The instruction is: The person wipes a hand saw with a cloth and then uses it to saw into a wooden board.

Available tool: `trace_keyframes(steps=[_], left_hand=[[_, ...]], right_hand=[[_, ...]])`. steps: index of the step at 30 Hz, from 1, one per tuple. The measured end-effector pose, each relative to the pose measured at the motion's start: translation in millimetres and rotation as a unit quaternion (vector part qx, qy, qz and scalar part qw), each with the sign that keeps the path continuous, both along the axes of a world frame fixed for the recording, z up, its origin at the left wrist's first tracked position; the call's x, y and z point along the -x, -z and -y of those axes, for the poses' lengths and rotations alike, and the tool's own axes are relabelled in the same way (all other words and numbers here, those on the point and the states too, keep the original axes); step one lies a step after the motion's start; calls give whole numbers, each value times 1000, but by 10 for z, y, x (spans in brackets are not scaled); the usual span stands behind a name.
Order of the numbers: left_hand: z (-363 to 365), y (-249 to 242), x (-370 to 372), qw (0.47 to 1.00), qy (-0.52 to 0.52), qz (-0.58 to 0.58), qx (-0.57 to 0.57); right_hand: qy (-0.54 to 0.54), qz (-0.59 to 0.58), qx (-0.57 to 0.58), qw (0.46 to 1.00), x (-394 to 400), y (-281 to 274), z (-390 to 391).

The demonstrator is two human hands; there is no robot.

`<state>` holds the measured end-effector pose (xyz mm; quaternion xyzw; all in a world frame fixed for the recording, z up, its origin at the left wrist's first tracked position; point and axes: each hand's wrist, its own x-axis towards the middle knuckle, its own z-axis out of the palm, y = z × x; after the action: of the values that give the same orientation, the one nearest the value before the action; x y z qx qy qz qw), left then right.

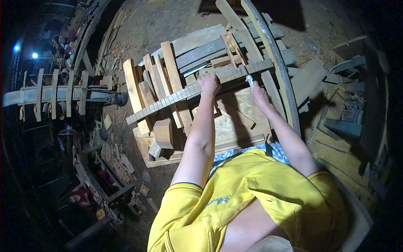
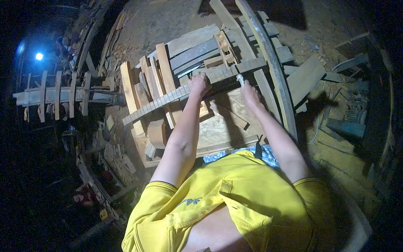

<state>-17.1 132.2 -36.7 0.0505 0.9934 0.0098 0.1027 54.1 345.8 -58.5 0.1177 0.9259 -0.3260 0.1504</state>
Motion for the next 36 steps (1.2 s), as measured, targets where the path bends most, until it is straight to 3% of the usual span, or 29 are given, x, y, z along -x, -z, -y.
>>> trace_keyframes(steps=[10,12,17,32,36], left_hand=[[-44,-73,29,999,-30,14,15],[-67,-173,11,998,-23,60,27],[-2,75,49,999,-14,25,41],[-24,-40,51,998,-22,52,29],[-22,11,72,998,-35,54,10]], right_hand=[[-18,4,7,1000,-308,-63,-28],[-19,15,4,1000,-291,-47,-22],[0,29,11,1000,-308,-69,12],[8,35,27,999,-325,-377,25],[11,40,29,999,-193,-220,16]])
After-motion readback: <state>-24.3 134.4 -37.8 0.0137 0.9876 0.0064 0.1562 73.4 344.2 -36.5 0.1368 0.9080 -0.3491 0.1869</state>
